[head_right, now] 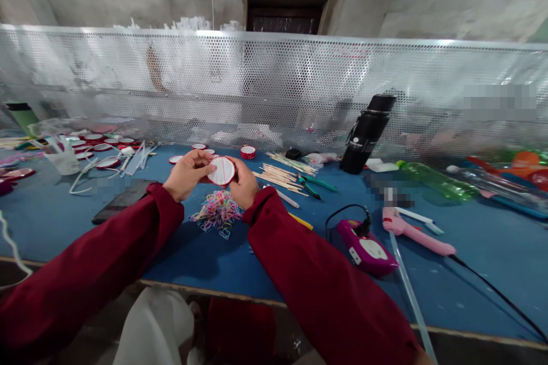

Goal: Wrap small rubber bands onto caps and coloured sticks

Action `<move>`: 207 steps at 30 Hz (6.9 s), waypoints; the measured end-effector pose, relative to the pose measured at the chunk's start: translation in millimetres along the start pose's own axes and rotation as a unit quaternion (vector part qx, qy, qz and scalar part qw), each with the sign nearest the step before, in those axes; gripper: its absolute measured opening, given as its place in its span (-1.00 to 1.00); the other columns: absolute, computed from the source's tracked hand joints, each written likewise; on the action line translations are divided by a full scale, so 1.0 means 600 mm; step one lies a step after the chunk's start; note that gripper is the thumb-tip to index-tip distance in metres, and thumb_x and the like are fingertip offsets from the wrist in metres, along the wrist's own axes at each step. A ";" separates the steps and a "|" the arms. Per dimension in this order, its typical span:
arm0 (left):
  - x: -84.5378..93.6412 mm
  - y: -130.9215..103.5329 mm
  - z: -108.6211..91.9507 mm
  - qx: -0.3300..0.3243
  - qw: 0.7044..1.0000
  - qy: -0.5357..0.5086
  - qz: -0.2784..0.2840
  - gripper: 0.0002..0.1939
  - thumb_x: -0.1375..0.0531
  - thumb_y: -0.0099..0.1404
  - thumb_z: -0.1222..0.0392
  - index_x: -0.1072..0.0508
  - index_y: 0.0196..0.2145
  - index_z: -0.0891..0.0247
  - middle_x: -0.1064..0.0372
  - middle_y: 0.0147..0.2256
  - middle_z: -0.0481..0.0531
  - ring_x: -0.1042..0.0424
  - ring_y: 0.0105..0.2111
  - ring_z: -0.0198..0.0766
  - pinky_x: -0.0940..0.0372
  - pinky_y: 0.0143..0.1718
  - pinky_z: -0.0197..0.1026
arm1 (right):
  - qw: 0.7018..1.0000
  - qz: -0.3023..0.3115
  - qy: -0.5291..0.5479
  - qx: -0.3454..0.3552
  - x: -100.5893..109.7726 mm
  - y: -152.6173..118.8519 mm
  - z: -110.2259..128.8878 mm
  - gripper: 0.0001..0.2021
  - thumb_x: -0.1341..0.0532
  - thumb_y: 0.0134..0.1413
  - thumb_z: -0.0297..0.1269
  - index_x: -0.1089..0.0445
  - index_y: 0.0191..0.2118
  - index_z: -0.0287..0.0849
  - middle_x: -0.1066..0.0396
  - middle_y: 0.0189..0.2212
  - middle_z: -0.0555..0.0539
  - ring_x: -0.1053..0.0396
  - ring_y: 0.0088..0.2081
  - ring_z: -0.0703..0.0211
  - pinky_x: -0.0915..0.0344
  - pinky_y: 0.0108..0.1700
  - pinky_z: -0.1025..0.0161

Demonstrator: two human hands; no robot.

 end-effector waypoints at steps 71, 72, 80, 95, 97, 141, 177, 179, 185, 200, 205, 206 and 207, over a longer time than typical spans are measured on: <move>0.026 0.017 0.044 0.012 0.999 0.031 -0.038 -0.62 -0.37 -0.05 0.00 -0.55 -0.32 0.32 -0.46 -0.38 0.03 -0.38 -0.42 -0.32 -0.35 -0.37 -0.23 | 0.962 0.021 0.102 -0.253 -0.018 -0.022 -0.072 -0.70 -0.19 0.09 0.00 -0.41 -0.32 -0.17 -0.41 -0.62 0.04 -0.42 -0.59 0.23 -0.38 -0.55 0.32; 0.027 0.018 0.046 0.012 0.998 0.035 -0.040 -0.61 -0.38 -0.05 -0.01 -0.55 -0.32 0.33 -0.46 -0.39 0.03 -0.37 -0.42 -0.32 -0.35 -0.37 -0.23 | 0.963 0.018 0.100 -0.249 -0.018 -0.021 -0.071 -0.71 -0.17 0.11 -0.02 -0.41 -0.26 -0.16 -0.42 -0.61 0.04 -0.43 -0.59 0.22 -0.38 -0.56 0.32; 0.022 0.017 0.059 0.053 0.998 0.036 0.001 -0.55 -0.37 -0.05 -0.09 -0.57 -0.28 0.30 -0.43 -0.39 0.00 -0.37 -0.41 -0.31 -0.37 -0.36 -0.20 | 0.984 -0.017 0.013 -0.177 0.000 -0.011 -0.056 -0.71 -0.15 0.14 -0.14 -0.46 -0.10 -0.14 -0.49 -0.49 0.00 -0.41 -0.60 0.26 -0.32 -0.56 0.34; 0.032 0.024 0.071 0.070 0.987 0.146 0.004 -0.53 -0.34 -0.03 -0.14 -0.60 -0.29 0.30 -0.48 -0.39 0.06 -0.38 -0.41 -0.28 -0.30 -0.46 -0.27 | 0.978 -0.037 -0.003 -0.205 0.016 -0.005 -0.067 -0.77 -0.17 0.14 -0.16 -0.50 -0.25 -0.19 -0.45 -0.57 0.01 -0.36 -0.60 0.30 -0.26 -0.53 0.37; 0.032 0.023 0.070 0.064 0.987 0.147 0.003 -0.54 -0.35 -0.04 -0.13 -0.60 -0.30 0.30 -0.48 -0.39 0.06 -0.37 -0.42 -0.29 -0.30 -0.46 -0.27 | 0.977 -0.027 -0.011 -0.211 0.018 -0.007 -0.069 -0.73 -0.18 0.13 -0.11 -0.50 -0.32 -0.20 -0.44 -0.60 0.01 -0.38 -0.58 0.28 -0.23 -0.55 0.37; 0.021 0.022 0.076 0.083 0.995 0.046 0.026 -0.62 -0.43 -0.13 0.00 -0.54 -0.41 0.31 -0.41 -0.42 -0.02 -0.36 -0.40 -0.33 -0.40 -0.31 -0.17 | 0.965 -0.012 0.085 -0.249 0.011 -0.010 -0.084 -0.79 -0.26 0.03 -0.19 -0.47 -0.25 -0.21 -0.41 -0.55 0.03 -0.33 -0.57 0.34 -0.27 -0.56 0.40; 0.026 0.023 0.078 0.115 0.993 0.010 0.026 -0.63 -0.43 -0.11 0.03 -0.53 -0.38 0.34 -0.37 -0.41 -0.01 -0.32 -0.44 -0.40 -0.36 -0.44 -0.30 | 0.960 0.077 0.197 -0.183 -0.005 0.001 -0.064 -0.81 -0.25 0.03 -0.26 -0.25 -0.26 -0.15 -0.27 -0.57 0.17 -0.21 -0.69 0.43 -0.28 -0.64 0.42; 0.026 0.022 0.078 0.114 0.993 0.012 0.027 -0.63 -0.43 -0.10 0.03 -0.54 -0.38 0.34 -0.36 -0.42 -0.02 -0.32 -0.45 -0.41 -0.36 -0.43 -0.30 | 0.959 0.074 0.201 -0.184 -0.005 0.001 -0.065 -0.80 -0.26 0.01 -0.25 -0.25 -0.27 -0.16 -0.27 -0.54 0.17 -0.21 -0.68 0.44 -0.31 -0.63 0.41; 0.025 0.022 0.079 0.117 0.993 0.010 0.027 -0.64 -0.42 -0.09 0.04 -0.54 -0.38 0.33 -0.37 -0.43 -0.02 -0.31 -0.47 -0.42 -0.35 -0.42 -0.28 | 0.957 0.064 0.217 -0.179 -0.003 0.001 -0.062 -0.79 -0.27 -0.02 -0.24 -0.22 -0.32 -0.15 -0.23 -0.59 0.19 -0.19 -0.67 0.43 -0.35 -0.61 0.37; 0.027 0.019 0.087 0.135 0.991 0.001 0.007 -0.64 -0.40 -0.05 0.01 -0.51 -0.36 0.30 -0.36 -0.42 -0.03 -0.34 -0.44 -0.40 -0.35 -0.42 -0.31 | 0.937 0.041 0.182 -0.295 -0.002 -0.012 -0.097 -0.87 -0.28 0.06 -0.28 -0.34 -0.31 -0.20 -0.37 -0.62 0.08 -0.32 -0.63 0.36 -0.39 -0.57 0.38; 0.024 0.014 0.075 0.127 0.991 0.047 0.024 -0.49 -0.35 0.02 -0.10 -0.52 -0.11 0.20 -0.45 -0.20 0.08 -0.43 -0.31 -0.28 -0.37 -0.39 -0.27 | 0.937 0.037 0.179 -0.298 -0.004 -0.013 -0.099 -0.87 -0.30 0.05 -0.29 -0.35 -0.35 -0.21 -0.38 -0.64 0.07 -0.34 -0.64 0.35 -0.39 -0.58 0.39; 0.023 0.013 0.073 0.128 0.990 0.051 0.028 -0.48 -0.33 0.03 -0.11 -0.52 -0.09 0.20 -0.46 -0.17 0.10 -0.44 -0.29 -0.25 -0.38 -0.38 -0.25 | 0.937 0.041 0.175 -0.298 -0.005 -0.014 -0.099 -0.87 -0.30 0.05 -0.30 -0.35 -0.34 -0.22 -0.39 -0.65 0.07 -0.34 -0.64 0.35 -0.38 -0.58 0.40; 0.022 0.013 0.073 0.128 0.990 0.054 0.031 -0.47 -0.33 0.04 -0.12 -0.52 -0.09 0.21 -0.46 -0.16 0.11 -0.44 -0.28 -0.23 -0.38 -0.38 -0.24 | 0.938 0.045 0.171 -0.297 -0.006 -0.014 -0.097 -0.87 -0.31 0.05 -0.30 -0.36 -0.34 -0.22 -0.39 -0.65 0.07 -0.34 -0.64 0.35 -0.38 -0.59 0.40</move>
Point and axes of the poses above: each hand's wrist, its own y-axis towards the middle knuckle, its own x-axis out of the back of the hand, z = x × y, the point moved 7 cm from there along y, towards the middle knuckle
